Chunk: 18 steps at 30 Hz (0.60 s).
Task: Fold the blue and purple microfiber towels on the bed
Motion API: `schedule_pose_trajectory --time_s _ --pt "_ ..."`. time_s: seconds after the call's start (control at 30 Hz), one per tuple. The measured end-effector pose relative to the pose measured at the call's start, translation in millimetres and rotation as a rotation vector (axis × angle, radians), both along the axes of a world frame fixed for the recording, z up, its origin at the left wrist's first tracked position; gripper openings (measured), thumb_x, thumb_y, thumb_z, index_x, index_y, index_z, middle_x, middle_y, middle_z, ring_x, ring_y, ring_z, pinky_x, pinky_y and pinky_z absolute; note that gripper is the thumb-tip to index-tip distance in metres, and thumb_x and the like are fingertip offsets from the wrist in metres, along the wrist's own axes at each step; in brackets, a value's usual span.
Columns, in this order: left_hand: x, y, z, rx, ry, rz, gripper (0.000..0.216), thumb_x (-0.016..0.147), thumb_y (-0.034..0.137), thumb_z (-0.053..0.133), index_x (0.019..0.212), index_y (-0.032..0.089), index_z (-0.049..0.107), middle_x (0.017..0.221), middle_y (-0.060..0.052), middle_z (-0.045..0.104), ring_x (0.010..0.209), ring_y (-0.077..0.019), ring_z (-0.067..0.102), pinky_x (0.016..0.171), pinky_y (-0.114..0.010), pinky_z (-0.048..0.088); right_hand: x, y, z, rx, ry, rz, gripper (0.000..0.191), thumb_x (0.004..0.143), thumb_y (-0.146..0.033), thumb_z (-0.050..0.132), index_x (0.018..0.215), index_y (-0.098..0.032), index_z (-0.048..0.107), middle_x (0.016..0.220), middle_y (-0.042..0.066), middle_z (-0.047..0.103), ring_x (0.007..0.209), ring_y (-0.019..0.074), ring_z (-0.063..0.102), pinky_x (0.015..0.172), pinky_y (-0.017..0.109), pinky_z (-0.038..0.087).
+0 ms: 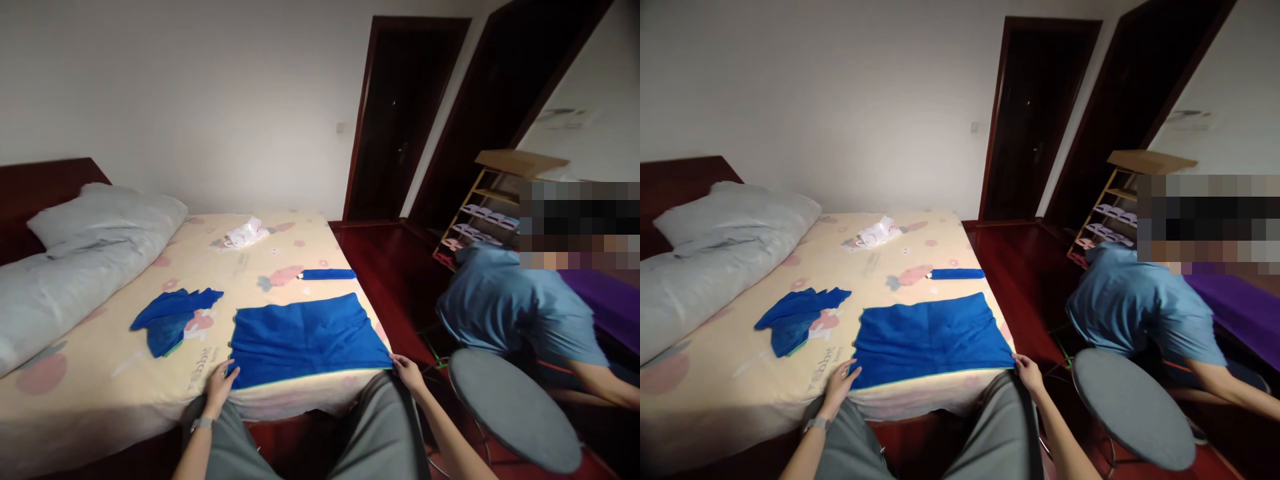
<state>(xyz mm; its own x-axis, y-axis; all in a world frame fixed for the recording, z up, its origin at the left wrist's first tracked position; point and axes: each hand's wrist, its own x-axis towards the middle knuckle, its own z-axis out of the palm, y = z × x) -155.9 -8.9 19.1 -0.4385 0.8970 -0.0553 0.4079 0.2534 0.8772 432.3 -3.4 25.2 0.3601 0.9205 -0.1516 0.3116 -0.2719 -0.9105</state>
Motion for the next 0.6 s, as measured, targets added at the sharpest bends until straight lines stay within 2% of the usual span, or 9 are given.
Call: schedule_pose_trajectory --time_s 0.1,0.2,0.27,0.37,0.47,0.6 --pt "-10 -7 -2.0 -0.012 0.005 -0.079 0.045 0.057 0.041 0.068 0.095 0.017 0.076 0.112 -0.014 0.075 0.117 -0.0336 0.064 0.104 -0.043 0.048 10 1 -7.2 0.003 0.036 0.018 0.036 0.067 -0.038 0.053 0.085 -0.016 0.075 0.073 0.007 0.072 0.059 0.0215 0.065 0.057 0.034 0.055" --pt "-23 -21 -3.4 -0.005 -0.059 -0.086 0.044 0.06 0.043 0.067 0.094 0.018 0.077 0.115 -0.012 0.074 0.12 -0.0326 0.062 0.105 -0.042 0.048 18 -2 -11.6 -0.006 0.061 0.053 0.043 0.068 -0.041 0.051 0.091 -0.014 0.075 0.06 0.003 0.066 0.052 0.02 0.06 0.053 0.032 0.05" --pt "-34 -30 -5.8 -0.016 -0.064 -0.088 0.043 0.058 0.043 0.068 0.092 0.019 0.077 0.113 -0.011 0.075 0.12 -0.0335 0.062 0.105 -0.042 0.048 22 -5 -14.6 -0.036 0.037 0.105 0.043 0.069 -0.045 0.051 0.088 -0.015 0.075 0.056 0.002 0.063 0.051 0.0205 0.059 0.052 0.032 0.048" --pt "-48 -29 -5.9 -0.086 0.013 -0.112 0.036 0.053 0.044 0.069 0.082 0.023 0.077 0.099 -0.009 0.078 0.104 -0.0353 0.07 0.097 -0.045 0.053 29 -2 -16.7 -0.092 -0.113 0.154 0.033 0.068 -0.045 0.055 0.074 -0.019 0.074 0.066 0.005 0.071 0.066 0.0244 0.067 0.063 0.033 0.05" --pt "-51 0 5.8 -0.09 0.165 -0.063 0.03 0.061 0.047 0.065 0.079 0.024 0.073 0.096 -0.008 0.078 0.096 -0.0328 0.072 0.09 -0.042 0.056 29 22 -10.2 -0.069 -0.249 0.109 0.029 0.071 -0.044 0.056 0.075 -0.022 0.073 0.086 0.007 0.077 0.087 0.0279 0.071 0.077 0.033 0.051" --pt "-38 77 25.3 -0.113 0.336 -0.053 0.034 0.074 0.047 0.054 0.084 0.02 0.071 0.097 -0.01 0.077 0.101 -0.0291 0.07 0.085 -0.035 0.055 14 93 8.8 -0.051 -0.32 0.094 0.039 0.082 -0.042 0.047 0.097 -0.018 0.074 0.108 0.01 0.075 0.102 0.0264 0.069 0.086 0.031 0.051"
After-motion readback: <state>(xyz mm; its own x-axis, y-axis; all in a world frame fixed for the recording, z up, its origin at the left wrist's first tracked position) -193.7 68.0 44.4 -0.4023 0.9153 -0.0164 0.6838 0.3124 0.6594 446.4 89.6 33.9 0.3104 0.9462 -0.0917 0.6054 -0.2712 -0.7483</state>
